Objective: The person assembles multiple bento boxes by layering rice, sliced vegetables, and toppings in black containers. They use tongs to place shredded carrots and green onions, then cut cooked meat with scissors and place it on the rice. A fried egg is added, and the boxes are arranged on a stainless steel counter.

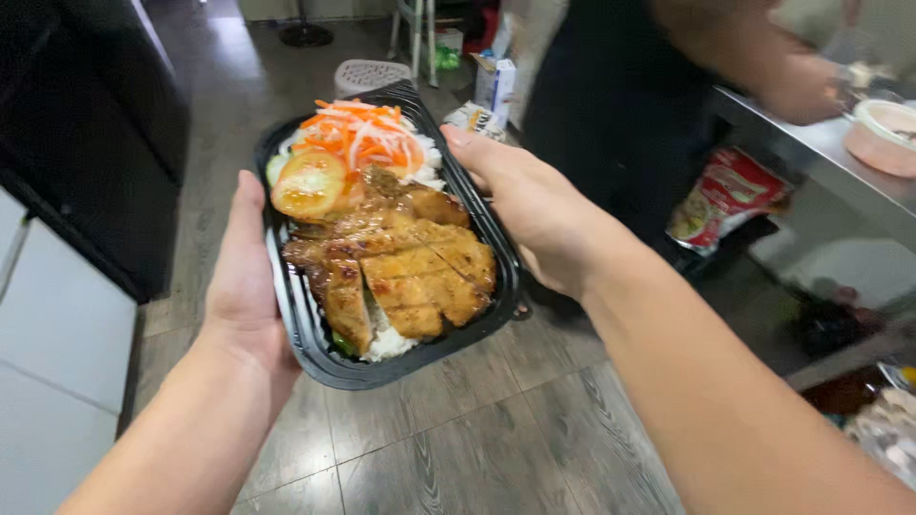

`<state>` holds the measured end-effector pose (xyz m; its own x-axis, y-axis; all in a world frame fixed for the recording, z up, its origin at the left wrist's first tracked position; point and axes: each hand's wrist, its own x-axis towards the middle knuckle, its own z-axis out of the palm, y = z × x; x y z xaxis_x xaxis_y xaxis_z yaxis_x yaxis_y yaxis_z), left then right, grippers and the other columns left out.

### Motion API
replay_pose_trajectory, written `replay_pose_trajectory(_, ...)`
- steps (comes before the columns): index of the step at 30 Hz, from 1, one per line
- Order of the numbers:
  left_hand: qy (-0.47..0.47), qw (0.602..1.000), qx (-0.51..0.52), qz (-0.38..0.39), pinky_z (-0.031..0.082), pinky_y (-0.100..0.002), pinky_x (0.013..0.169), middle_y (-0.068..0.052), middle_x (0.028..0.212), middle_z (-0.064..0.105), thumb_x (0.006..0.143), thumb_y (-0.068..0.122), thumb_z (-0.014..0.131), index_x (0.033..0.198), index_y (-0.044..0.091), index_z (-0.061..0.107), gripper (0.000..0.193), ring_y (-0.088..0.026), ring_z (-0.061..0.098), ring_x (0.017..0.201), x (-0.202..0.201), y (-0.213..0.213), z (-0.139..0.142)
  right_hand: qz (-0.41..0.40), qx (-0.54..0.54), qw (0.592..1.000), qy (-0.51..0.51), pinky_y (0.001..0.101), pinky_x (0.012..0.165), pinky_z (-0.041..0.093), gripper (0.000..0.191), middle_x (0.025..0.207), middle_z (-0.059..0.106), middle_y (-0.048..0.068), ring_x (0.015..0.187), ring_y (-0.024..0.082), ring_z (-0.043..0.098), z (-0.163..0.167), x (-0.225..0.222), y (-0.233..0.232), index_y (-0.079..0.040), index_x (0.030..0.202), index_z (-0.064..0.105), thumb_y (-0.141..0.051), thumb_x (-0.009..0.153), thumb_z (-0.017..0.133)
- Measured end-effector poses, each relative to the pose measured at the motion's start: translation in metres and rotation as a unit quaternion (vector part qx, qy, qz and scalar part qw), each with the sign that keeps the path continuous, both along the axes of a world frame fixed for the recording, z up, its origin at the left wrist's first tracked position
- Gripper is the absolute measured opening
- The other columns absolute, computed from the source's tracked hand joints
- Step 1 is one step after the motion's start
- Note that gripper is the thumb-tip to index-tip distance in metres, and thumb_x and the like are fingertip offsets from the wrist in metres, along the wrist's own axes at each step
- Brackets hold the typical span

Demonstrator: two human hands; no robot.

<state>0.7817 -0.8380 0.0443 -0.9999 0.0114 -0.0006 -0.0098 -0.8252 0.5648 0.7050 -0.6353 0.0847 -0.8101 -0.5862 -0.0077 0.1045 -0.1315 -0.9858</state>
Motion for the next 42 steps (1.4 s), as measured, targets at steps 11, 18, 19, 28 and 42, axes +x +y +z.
replay_pose_trajectory(11, -0.049, 0.976, 0.027, 0.208, 0.052, -0.051, 0.107, -0.017, 0.142, 0.066, 0.097, 0.065, 0.036, 0.141, 0.009, 0.06, 0.075, -0.035, 0.064, 0.125, 0.05, -0.127, 0.0, 0.22, -0.003, 0.975, 0.009, 0.0245, 0.084, 0.054, 0.054, 0.127, 0.07, 0.004, 0.094, 0.006, 0.064, -0.019, -0.033, -0.166, -0.013, 0.159, 0.044, -0.033, 0.109, 0.043)
replay_pose_trajectory(18, -0.042, 0.923, -0.007, 0.383, 0.051, -0.05, 0.108, -0.016, 0.143, 0.065, 0.098, 0.065, 0.036, 0.143, 0.009, 0.058, 0.075, -0.034, 0.063, 0.126, 0.173, -0.237, -0.007, 0.395, -0.002, 0.919, -0.005, 0.0314, 0.102, 0.052, 0.055, 0.144, 0.062, 0.008, 0.125, 0.016, 0.06, -0.026, 0.05, -0.351, -0.009, 0.155, 0.041, -0.029, 0.103, 0.039)
replay_pose_trajectory(19, -0.049, 0.913, -0.014, 0.405, 0.051, -0.05, 0.108, -0.016, 0.143, 0.065, 0.098, 0.065, 0.036, 0.144, 0.009, 0.058, 0.075, -0.034, 0.063, 0.126, 0.192, -0.251, -0.007, 0.412, 0.003, 0.911, -0.012, 0.0337, 0.103, 0.051, 0.055, 0.144, 0.061, 0.01, 0.125, 0.018, 0.059, -0.028, 0.064, -0.374, -0.009, 0.155, 0.04, -0.028, 0.103, 0.04)
replay_pose_trajectory(28, -0.126, 0.855, -0.095, 0.494, 0.052, -0.049, 0.108, -0.014, 0.145, 0.064, 0.1, 0.065, 0.03, 0.147, 0.014, 0.058, 0.075, -0.033, 0.066, 0.131, 0.3, -0.388, -0.021, 0.425, 0.01, 0.897, 0.117, 0.0253, 0.108, 0.03, 0.058, 0.161, 0.044, 0.006, 0.139, 0.011, 0.039, -0.064, 0.163, -0.538, -0.011, 0.164, 0.037, -0.031, 0.11, 0.047)
replay_pose_trajectory(42, 0.041, 0.971, -0.02, 0.235, 0.051, -0.052, 0.108, -0.021, 0.147, 0.064, 0.108, 0.057, 0.033, 0.147, 0.003, 0.057, 0.071, -0.038, 0.062, 0.13, 0.163, -0.43, -0.024, 0.3, -0.046, 0.952, -0.026, 0.0275, 0.102, 0.054, 0.061, 0.149, 0.057, 0.008, 0.125, 0.014, 0.062, -0.045, 0.065, -0.483, -0.009, 0.159, 0.033, -0.028, 0.103, 0.048)
